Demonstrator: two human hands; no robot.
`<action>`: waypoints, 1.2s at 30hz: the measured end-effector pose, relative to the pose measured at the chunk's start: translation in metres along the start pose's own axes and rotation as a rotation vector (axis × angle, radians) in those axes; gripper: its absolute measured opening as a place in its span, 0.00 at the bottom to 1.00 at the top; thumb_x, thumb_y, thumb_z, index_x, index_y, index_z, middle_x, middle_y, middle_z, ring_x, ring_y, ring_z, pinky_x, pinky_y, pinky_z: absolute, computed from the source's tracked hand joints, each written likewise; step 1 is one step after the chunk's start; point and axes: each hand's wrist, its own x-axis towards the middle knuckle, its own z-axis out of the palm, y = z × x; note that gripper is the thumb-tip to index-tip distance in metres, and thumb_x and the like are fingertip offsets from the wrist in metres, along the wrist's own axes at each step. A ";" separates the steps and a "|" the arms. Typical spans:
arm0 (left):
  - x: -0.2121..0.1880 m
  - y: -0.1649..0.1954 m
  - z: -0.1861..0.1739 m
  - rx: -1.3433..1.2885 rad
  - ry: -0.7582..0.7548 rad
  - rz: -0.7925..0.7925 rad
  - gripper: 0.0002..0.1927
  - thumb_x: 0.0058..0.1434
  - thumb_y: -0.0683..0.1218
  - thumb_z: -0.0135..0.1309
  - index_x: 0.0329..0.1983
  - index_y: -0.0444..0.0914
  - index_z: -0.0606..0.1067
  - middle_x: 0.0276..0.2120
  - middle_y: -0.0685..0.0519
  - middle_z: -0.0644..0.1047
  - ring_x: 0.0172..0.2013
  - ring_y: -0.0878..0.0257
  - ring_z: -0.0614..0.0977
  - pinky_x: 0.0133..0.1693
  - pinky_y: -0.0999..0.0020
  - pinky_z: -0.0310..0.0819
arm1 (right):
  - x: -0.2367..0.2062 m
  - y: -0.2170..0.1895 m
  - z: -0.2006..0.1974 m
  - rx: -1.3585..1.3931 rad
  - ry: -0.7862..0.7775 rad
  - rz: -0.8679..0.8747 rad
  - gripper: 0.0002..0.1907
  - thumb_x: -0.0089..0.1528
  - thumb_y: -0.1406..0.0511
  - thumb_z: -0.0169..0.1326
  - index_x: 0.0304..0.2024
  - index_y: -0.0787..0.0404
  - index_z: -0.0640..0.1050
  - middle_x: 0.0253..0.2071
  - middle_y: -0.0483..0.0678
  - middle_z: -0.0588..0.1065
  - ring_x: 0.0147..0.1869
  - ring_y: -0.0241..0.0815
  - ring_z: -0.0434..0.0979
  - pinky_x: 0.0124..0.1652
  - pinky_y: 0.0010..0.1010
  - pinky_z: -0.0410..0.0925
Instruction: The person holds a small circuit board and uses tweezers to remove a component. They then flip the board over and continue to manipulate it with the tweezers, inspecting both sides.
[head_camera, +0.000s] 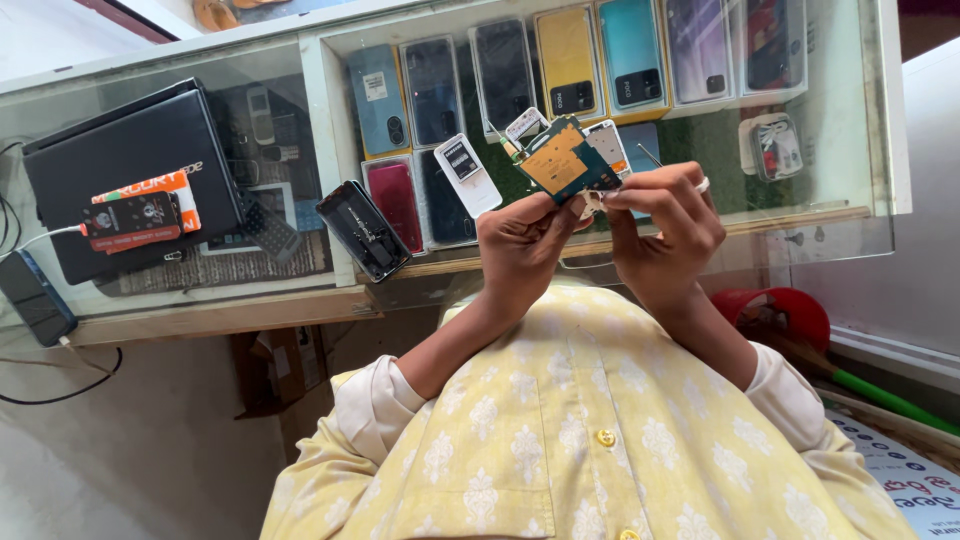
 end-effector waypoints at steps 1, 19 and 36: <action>0.000 0.000 0.000 -0.010 0.005 -0.006 0.08 0.71 0.38 0.57 0.48 0.27 0.80 0.36 0.54 0.83 0.39 0.74 0.82 0.44 0.76 0.83 | -0.001 -0.001 0.001 -0.033 0.011 -0.031 0.11 0.62 0.78 0.67 0.39 0.62 0.79 0.39 0.47 0.78 0.45 0.47 0.76 0.42 0.32 0.68; 0.011 0.011 -0.017 -0.004 0.126 0.070 0.07 0.70 0.36 0.57 0.44 0.25 0.79 0.37 0.53 0.82 0.39 0.73 0.82 0.45 0.75 0.84 | 0.020 -0.002 0.037 0.298 -0.006 0.285 0.14 0.62 0.71 0.70 0.43 0.62 0.76 0.38 0.45 0.75 0.37 0.35 0.72 0.38 0.26 0.67; 0.024 0.031 -0.021 0.258 0.101 0.164 0.04 0.68 0.36 0.59 0.40 0.27 0.80 0.29 0.54 0.81 0.31 0.77 0.76 0.32 0.81 0.71 | 0.041 0.002 0.027 0.157 -0.159 0.288 0.10 0.57 0.73 0.69 0.37 0.59 0.81 0.41 0.46 0.75 0.43 0.39 0.71 0.43 0.30 0.66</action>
